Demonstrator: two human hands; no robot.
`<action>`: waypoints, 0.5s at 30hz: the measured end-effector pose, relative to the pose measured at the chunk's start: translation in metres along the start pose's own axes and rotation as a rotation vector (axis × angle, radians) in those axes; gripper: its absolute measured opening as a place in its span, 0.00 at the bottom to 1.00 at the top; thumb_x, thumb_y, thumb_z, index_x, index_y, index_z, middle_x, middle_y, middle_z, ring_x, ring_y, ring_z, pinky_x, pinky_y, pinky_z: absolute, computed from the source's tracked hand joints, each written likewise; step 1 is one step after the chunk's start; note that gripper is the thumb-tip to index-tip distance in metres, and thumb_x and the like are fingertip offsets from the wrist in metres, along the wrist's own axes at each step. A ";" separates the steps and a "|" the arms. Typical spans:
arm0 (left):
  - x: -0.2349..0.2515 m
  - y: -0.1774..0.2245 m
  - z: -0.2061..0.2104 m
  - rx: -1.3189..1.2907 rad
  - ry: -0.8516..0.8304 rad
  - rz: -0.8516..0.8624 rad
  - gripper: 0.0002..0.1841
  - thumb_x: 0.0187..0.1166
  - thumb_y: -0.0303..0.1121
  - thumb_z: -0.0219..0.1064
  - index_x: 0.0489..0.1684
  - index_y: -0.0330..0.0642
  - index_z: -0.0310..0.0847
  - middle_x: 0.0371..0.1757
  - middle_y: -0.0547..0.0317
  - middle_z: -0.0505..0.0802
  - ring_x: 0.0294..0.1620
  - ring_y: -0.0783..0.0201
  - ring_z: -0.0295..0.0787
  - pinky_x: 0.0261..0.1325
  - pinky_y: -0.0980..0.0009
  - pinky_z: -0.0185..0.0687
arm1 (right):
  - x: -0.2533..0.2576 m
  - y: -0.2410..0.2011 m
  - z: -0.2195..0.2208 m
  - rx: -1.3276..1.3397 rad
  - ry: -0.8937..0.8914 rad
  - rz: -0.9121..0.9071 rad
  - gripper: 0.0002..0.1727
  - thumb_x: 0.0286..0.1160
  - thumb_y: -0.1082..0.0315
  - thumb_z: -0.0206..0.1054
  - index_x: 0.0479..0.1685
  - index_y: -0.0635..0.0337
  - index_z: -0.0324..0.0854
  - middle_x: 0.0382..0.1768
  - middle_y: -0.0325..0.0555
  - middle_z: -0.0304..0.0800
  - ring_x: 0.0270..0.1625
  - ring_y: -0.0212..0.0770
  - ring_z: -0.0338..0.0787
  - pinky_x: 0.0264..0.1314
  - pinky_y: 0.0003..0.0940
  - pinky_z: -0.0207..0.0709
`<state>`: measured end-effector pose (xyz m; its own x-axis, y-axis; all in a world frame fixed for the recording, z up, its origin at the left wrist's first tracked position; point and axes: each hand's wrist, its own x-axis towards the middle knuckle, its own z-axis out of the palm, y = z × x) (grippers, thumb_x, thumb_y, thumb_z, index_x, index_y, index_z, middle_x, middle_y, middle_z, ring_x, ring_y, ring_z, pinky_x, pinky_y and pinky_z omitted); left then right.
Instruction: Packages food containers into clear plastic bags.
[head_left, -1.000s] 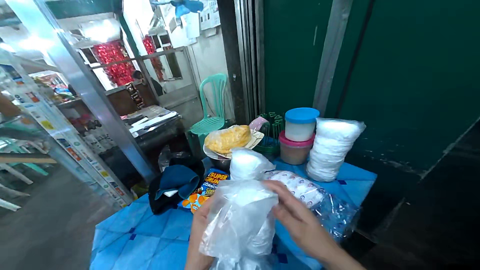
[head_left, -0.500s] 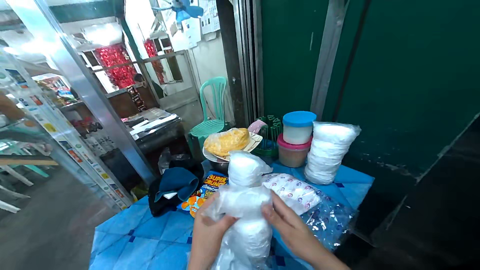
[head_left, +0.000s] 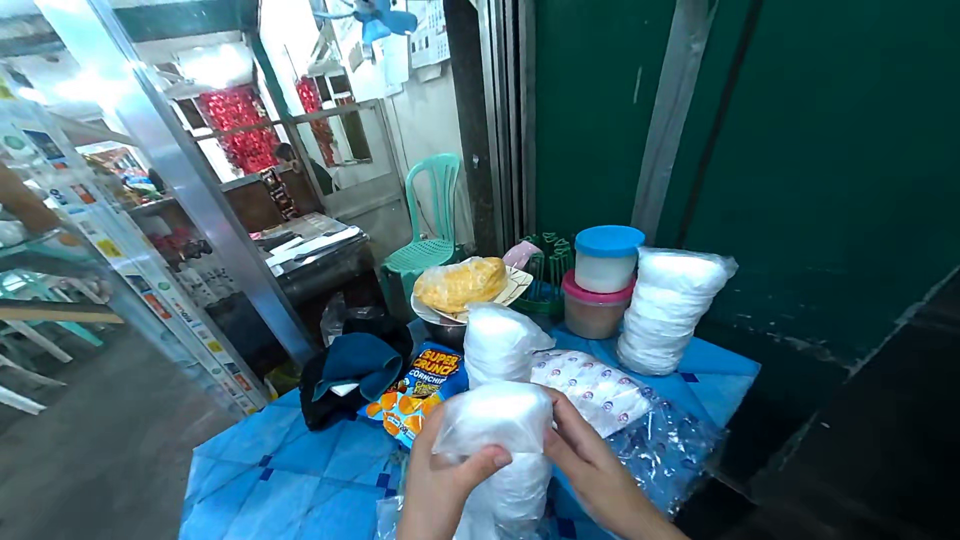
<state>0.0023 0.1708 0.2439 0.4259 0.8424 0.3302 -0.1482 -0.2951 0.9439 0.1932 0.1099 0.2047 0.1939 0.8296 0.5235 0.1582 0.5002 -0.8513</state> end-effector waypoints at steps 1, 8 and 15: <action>-0.002 -0.001 0.000 -0.014 -0.001 -0.014 0.39 0.55 0.37 0.88 0.69 0.29 0.77 0.56 0.50 0.93 0.56 0.62 0.93 0.63 0.65 0.91 | -0.002 0.002 -0.004 -0.005 -0.012 0.003 0.33 0.85 0.43 0.59 0.76 0.60 0.72 0.73 0.48 0.79 0.74 0.41 0.81 0.77 0.40 0.78; 0.013 0.012 -0.023 -0.028 -0.153 0.042 0.45 0.58 0.54 0.85 0.81 0.51 0.74 0.73 0.56 0.86 0.64 0.59 0.89 0.64 0.63 0.89 | 0.013 -0.025 -0.013 -0.034 -0.022 -0.013 0.29 0.85 0.41 0.57 0.81 0.41 0.70 0.76 0.39 0.79 0.75 0.45 0.81 0.77 0.46 0.78; 0.004 0.002 -0.014 -0.026 -0.071 0.055 0.37 0.61 0.45 0.85 0.69 0.33 0.80 0.61 0.51 0.92 0.53 0.62 0.93 0.55 0.66 0.92 | -0.006 0.008 -0.011 0.014 0.042 0.064 0.25 0.91 0.48 0.51 0.69 0.58 0.76 0.63 0.44 0.84 0.67 0.36 0.84 0.72 0.36 0.79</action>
<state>-0.0086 0.1799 0.2475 0.4785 0.7907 0.3819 -0.1958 -0.3279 0.9242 0.2040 0.1063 0.1953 0.2441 0.8487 0.4692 0.1311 0.4504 -0.8831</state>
